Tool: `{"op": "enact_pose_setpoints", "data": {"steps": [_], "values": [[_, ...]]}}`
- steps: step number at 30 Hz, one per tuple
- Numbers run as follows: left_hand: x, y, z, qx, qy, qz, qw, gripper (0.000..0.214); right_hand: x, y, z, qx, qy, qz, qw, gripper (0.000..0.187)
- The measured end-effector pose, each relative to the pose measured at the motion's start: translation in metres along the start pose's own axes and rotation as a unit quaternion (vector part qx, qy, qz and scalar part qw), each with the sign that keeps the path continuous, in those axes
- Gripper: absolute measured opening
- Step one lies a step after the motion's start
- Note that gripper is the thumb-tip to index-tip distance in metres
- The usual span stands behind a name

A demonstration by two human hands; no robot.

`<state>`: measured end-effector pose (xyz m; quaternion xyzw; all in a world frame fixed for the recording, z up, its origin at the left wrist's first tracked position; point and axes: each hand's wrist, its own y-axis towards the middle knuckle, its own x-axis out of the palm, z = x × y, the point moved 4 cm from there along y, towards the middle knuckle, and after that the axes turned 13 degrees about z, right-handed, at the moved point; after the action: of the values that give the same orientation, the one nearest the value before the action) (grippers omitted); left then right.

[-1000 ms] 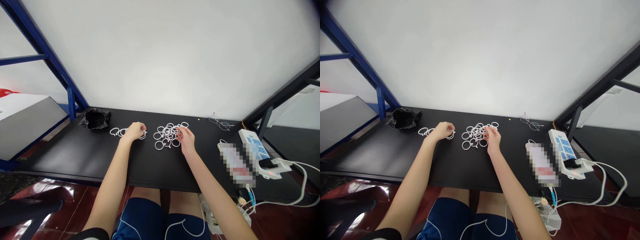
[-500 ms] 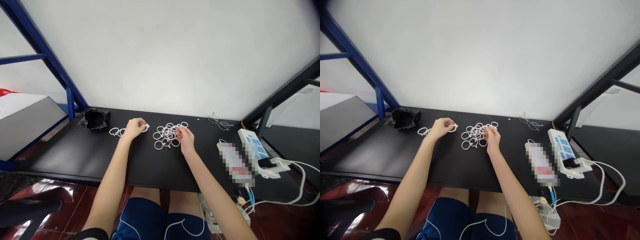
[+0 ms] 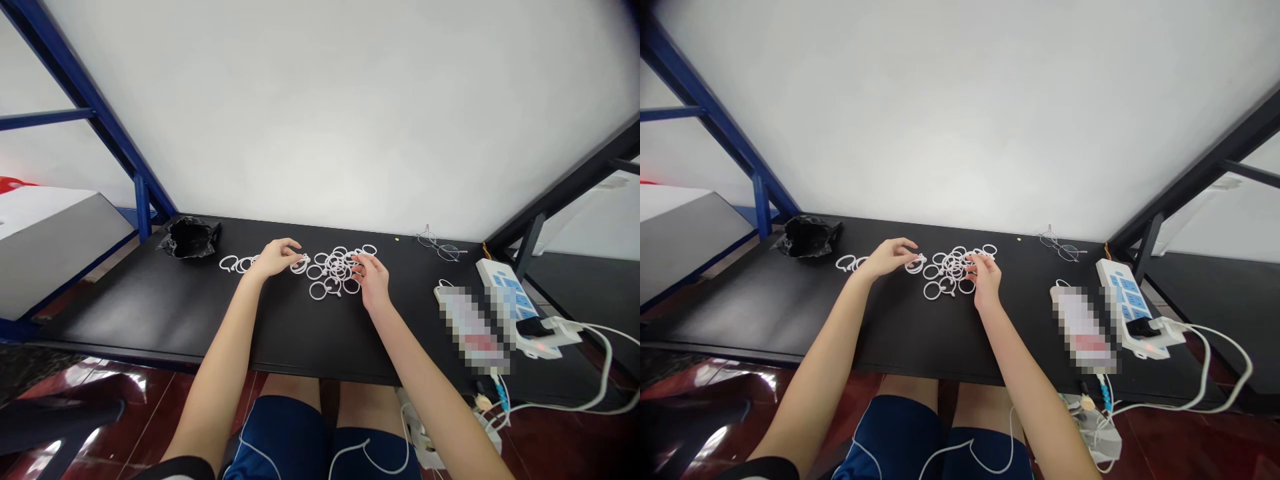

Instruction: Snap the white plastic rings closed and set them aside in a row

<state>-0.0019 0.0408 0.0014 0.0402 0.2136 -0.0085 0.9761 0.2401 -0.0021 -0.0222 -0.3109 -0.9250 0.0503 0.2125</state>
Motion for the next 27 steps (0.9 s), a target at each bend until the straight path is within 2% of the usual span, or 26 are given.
{"op": "enact_pose_setpoints", "data": {"steps": [4,8,12,17,27], "values": [[-0.003,0.002,-0.002,0.013,0.034,0.035,0.999,0.034,0.0,0.0,0.0,0.002,0.003,0.001,1.0,0.018],[-0.007,0.005,-0.003,0.034,0.022,0.083,0.996,0.031,0.0,0.0,0.0,0.001,0.001,0.002,1.0,0.017],[-0.012,0.006,-0.005,0.029,0.038,0.123,0.991,0.021,0.0,0.0,0.0,0.003,-0.002,0.003,1.0,0.017],[-0.012,0.006,-0.009,0.014,0.076,0.12,0.99,0.012,0.0,0.0,0.0,0.003,-0.003,0.002,1.0,0.017],[-0.009,0.012,-0.018,0.027,0.068,0.118,0.99,0.016,0.0,-0.002,-0.001,0.004,0.001,0.006,1.0,0.018]]}}
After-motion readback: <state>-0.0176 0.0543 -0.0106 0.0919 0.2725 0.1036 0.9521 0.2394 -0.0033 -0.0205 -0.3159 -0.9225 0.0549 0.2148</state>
